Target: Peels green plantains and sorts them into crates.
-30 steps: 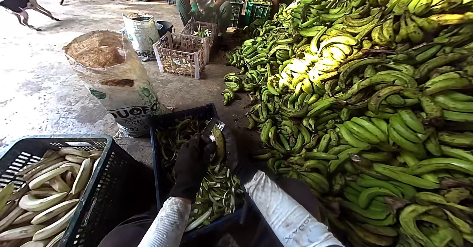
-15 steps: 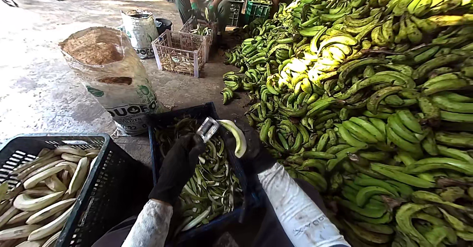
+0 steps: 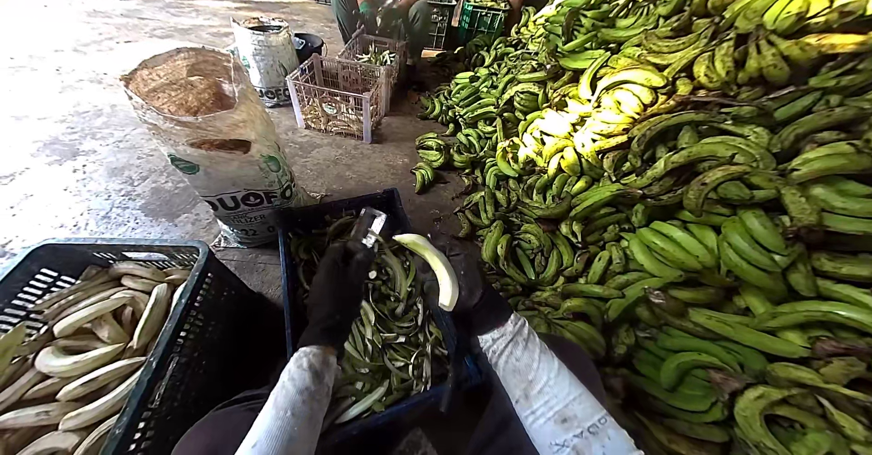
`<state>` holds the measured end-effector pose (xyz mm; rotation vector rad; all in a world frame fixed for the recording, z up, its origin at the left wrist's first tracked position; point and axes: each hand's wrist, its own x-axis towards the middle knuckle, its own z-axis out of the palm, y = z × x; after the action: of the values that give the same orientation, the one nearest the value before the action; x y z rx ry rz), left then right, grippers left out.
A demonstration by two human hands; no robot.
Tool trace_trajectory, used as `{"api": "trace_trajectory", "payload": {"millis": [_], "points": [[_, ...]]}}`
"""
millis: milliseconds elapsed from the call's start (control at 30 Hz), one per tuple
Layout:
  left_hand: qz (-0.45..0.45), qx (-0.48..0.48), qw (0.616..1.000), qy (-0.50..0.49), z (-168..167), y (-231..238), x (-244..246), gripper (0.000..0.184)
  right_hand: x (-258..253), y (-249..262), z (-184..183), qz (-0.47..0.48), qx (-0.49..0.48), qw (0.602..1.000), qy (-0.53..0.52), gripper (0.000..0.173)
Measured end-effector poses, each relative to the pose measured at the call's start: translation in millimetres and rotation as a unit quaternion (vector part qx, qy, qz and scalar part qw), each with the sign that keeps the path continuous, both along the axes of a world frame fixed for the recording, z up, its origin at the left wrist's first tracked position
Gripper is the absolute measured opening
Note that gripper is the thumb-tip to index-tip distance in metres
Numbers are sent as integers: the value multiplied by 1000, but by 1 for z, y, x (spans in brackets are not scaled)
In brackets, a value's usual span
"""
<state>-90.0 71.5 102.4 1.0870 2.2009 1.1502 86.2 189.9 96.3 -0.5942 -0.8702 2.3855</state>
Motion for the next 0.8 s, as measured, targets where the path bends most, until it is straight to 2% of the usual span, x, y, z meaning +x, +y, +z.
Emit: {"api": "trace_trajectory", "payload": {"millis": [100,200,300,367,433,533,567,600,667,700,733,800], "points": [[3,62,998,-5,-1,-3,-3,47,6,9,-6,15,-68,997,35,46],[-76,85,989,89,-14,-2,9,43,7,12,-9,14,-99,994,45,45],[-119,-27,982,142,-14,1,24,51,2,6,-9,14,-94,995,23,46],[-92,-30,989,108,-16,6,20,49,1,1,-8,21,-88,996,3,48],[-46,21,997,54,-19,8,10,47,3,-1,-6,30,-67,997,-7,51],[-28,64,997,14,-19,5,4,51,4,1,-2,-32,-6,999,-39,46],[-38,27,998,34,-19,2,2,52,3,0,-1,-70,30,995,-61,43],[-60,-68,994,61,-19,-1,1,51,1,-1,-1,-105,74,988,-87,40],[-126,-312,938,79,-15,-8,3,51,-1,-7,1,-155,131,968,-147,37],[-155,-386,907,68,-13,-14,7,52,-1,-9,2,-167,154,959,-168,36],[-170,-414,892,60,-11,-22,11,51,0,-11,0,-171,173,952,-183,37],[-163,-396,902,52,-15,-36,12,44,-7,-13,-13,-179,224,933,-219,38]]}}
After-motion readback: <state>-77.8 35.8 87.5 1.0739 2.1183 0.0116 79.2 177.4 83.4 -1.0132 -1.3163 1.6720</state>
